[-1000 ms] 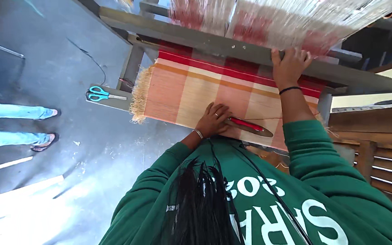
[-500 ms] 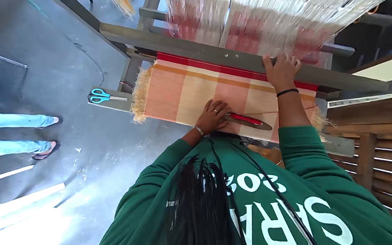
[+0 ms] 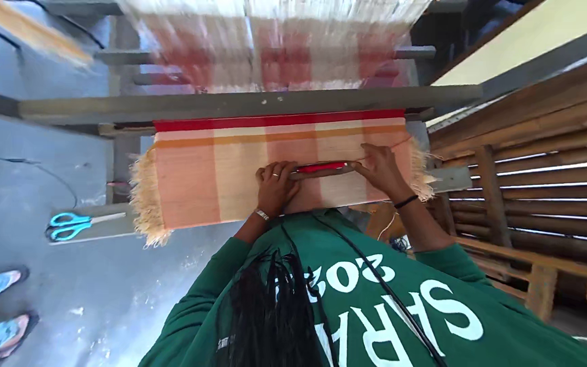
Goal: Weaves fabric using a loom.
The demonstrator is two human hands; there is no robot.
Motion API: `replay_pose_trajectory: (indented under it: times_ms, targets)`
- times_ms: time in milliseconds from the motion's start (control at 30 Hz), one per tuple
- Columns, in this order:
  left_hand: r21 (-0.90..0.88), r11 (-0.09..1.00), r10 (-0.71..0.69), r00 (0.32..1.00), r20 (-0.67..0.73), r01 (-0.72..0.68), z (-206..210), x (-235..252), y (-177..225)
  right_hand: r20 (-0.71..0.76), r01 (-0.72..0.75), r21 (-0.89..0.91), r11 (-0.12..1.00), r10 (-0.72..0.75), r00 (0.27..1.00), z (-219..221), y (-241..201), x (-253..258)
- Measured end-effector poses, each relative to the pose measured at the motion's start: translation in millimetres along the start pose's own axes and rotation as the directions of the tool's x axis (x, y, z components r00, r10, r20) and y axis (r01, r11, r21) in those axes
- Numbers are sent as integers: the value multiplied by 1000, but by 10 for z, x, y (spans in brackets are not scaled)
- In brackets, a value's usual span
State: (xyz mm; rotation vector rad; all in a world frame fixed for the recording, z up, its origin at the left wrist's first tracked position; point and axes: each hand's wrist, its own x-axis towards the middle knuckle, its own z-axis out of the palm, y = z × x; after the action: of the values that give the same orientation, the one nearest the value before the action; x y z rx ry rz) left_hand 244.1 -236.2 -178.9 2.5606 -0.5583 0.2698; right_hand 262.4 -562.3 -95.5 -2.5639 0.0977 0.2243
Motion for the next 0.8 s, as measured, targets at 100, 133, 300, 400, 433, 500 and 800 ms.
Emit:
replay_pose_trajectory:
  times_ms: [100,133,300,400,433,500,800]
  targets:
    - [-65,998,-21,999,33,23,-48,157,29,27,-131,339,932,129,991,114,0,-41]
    - [-84,996,-24,999,37,27,-77,213,66,56,-175,496,850,169,984,145,-33,-56]
    - [-173,984,-44,998,41,50,-226,411,257,76,-132,864,486,134,988,191,-193,-106]
    - [-248,966,-77,997,23,80,-384,446,293,88,-42,777,628,-43,995,115,-256,-105]
    - [-273,958,-90,996,22,93,-454,445,308,123,-19,756,654,-114,986,107,-288,-113]
    - [-306,944,-126,992,10,123,-593,442,318,125,72,711,699,-227,966,149,-372,-112]
    - [-202,936,-318,938,-135,288,-923,243,-65,-97,153,141,978,-140,985,30,-38,70]
